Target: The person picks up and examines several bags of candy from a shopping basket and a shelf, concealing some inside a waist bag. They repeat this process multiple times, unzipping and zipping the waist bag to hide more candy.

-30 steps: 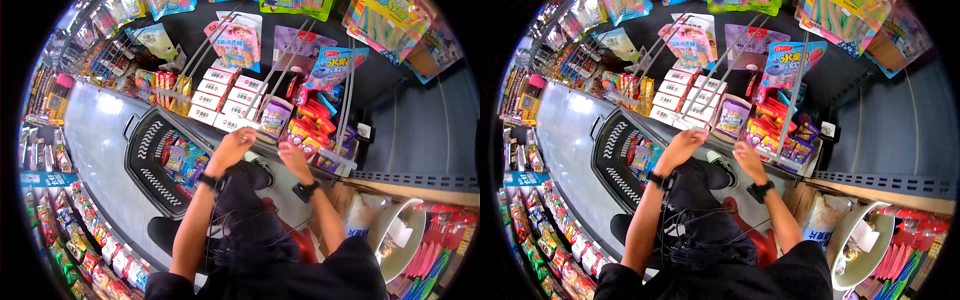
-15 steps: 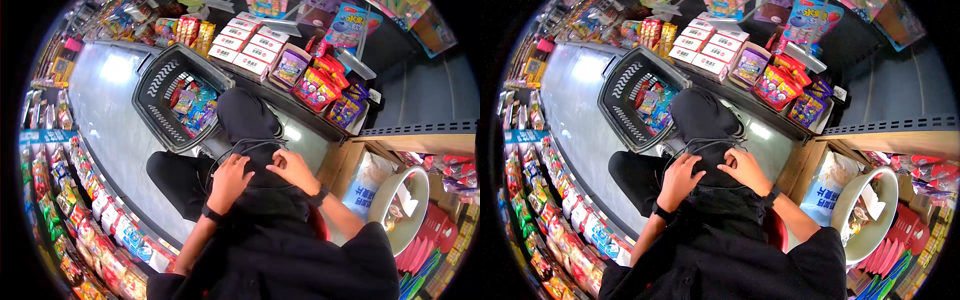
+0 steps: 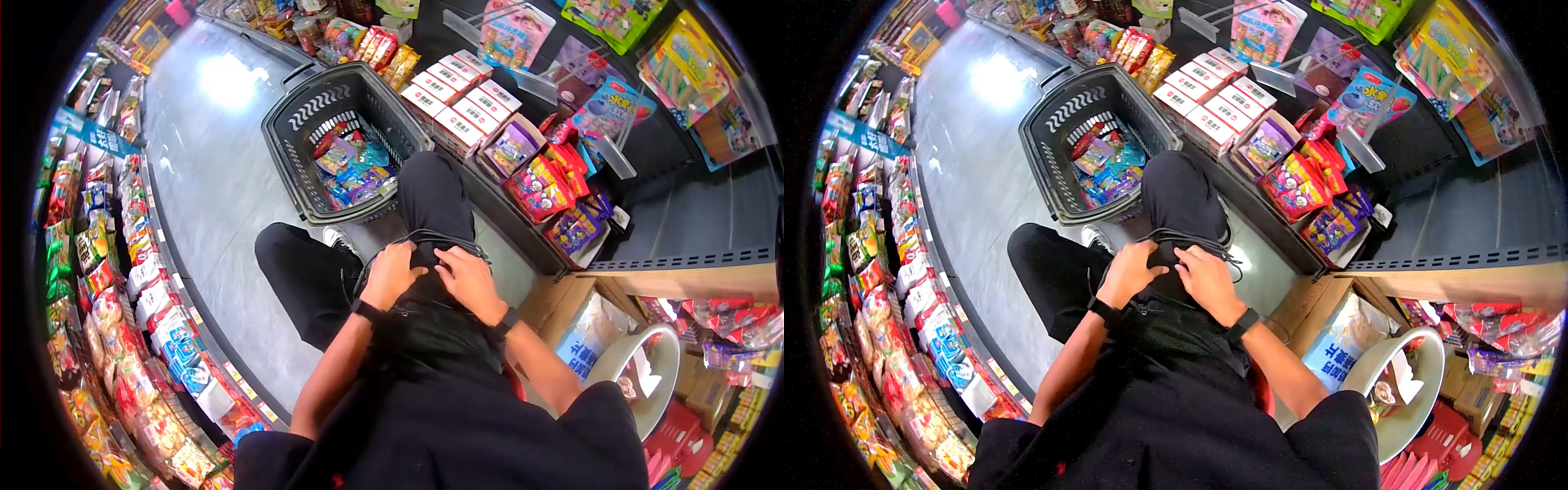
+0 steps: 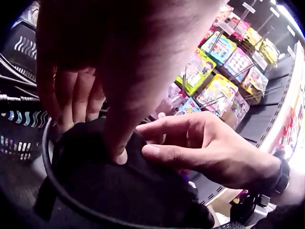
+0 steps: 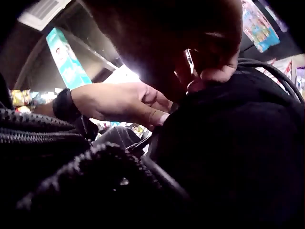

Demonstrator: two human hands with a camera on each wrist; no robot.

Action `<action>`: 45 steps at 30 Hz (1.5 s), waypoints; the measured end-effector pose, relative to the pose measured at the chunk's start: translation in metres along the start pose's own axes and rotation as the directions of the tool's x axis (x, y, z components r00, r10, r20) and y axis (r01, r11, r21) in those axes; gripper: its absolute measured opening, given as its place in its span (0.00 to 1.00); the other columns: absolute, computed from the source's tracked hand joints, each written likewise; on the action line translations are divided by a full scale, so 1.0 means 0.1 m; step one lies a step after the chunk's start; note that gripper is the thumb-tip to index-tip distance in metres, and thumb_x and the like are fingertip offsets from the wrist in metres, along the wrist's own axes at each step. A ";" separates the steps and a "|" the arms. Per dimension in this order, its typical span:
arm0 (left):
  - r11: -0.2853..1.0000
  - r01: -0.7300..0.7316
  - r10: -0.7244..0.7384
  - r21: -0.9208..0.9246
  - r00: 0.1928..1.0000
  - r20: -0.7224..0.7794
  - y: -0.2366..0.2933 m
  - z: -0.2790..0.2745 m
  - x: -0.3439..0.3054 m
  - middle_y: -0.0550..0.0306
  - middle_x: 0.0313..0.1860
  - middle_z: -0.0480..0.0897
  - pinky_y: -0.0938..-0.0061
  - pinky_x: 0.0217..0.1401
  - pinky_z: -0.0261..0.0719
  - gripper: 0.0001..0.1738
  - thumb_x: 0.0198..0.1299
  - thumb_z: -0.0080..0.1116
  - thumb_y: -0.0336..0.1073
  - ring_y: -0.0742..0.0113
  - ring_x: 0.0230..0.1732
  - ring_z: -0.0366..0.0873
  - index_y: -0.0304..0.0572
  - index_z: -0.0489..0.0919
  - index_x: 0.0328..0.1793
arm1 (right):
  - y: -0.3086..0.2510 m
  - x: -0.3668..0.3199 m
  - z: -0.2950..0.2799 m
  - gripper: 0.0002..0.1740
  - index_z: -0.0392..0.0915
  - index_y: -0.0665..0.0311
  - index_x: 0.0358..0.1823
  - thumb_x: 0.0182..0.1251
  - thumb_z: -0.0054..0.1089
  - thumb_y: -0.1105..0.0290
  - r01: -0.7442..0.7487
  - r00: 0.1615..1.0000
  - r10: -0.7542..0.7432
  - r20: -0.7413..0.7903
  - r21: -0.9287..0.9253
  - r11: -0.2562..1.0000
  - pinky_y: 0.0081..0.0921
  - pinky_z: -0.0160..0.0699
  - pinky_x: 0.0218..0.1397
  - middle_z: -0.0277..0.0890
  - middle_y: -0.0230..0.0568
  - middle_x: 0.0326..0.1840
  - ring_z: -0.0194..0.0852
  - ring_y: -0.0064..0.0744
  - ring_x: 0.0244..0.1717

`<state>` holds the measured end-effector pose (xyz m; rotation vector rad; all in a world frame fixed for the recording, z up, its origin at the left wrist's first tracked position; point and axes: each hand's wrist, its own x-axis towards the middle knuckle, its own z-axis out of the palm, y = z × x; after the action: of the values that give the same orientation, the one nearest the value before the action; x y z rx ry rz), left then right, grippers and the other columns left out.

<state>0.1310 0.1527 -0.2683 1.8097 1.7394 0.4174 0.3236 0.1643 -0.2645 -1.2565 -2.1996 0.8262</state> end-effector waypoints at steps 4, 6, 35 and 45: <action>0.998 0.042 -0.044 -0.041 0.998 -0.048 0.12 -0.24 -0.14 0.42 0.35 0.84 0.55 0.41 0.79 0.23 0.43 0.78 0.42 0.41 0.41 0.83 0.35 0.79 0.39 | -0.02 0.02 -0.05 0.15 0.83 0.68 0.50 0.62 0.65 0.73 -0.068 0.996 0.051 0.076 0.246 0.967 0.35 0.76 0.37 0.80 0.44 0.37 0.79 0.44 0.32; 1.000 0.010 -0.013 -0.026 0.993 -0.116 0.09 -0.21 -0.18 0.44 0.32 0.84 0.56 0.39 0.79 0.24 0.42 0.79 0.42 0.43 0.39 0.83 0.37 0.78 0.39 | -0.04 0.02 -0.02 0.14 0.83 0.68 0.49 0.62 0.64 0.74 -0.043 0.998 0.029 0.052 0.302 0.952 0.32 0.75 0.34 0.80 0.45 0.36 0.77 0.40 0.28; 0.881 -0.457 0.447 0.124 0.889 0.101 0.57 -0.27 -0.13 0.52 0.66 0.74 0.61 0.60 0.72 0.24 0.55 0.64 0.31 0.54 0.65 0.72 0.45 0.80 0.61 | 0.61 -0.95 -0.53 0.12 0.81 0.68 0.38 0.59 0.72 0.67 -0.415 0.864 0.289 0.412 0.255 0.874 0.25 0.81 0.38 0.82 0.42 0.29 0.83 0.31 0.31; 0.850 -0.432 0.388 0.302 0.901 0.195 0.45 0.01 -0.24 0.54 0.70 0.73 0.62 0.58 0.74 0.20 0.54 0.63 0.29 0.59 0.74 0.65 0.45 0.84 0.55 | 0.59 -0.90 -0.63 0.15 0.79 0.69 0.31 0.57 0.73 0.63 -0.541 0.719 0.327 0.613 0.198 0.817 0.29 0.79 0.37 0.82 0.44 0.27 0.83 0.36 0.30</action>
<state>0.1652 0.1305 -0.2382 2.4163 1.3893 0.1651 0.4417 0.1255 -0.2708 -1.5030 -1.9898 1.9249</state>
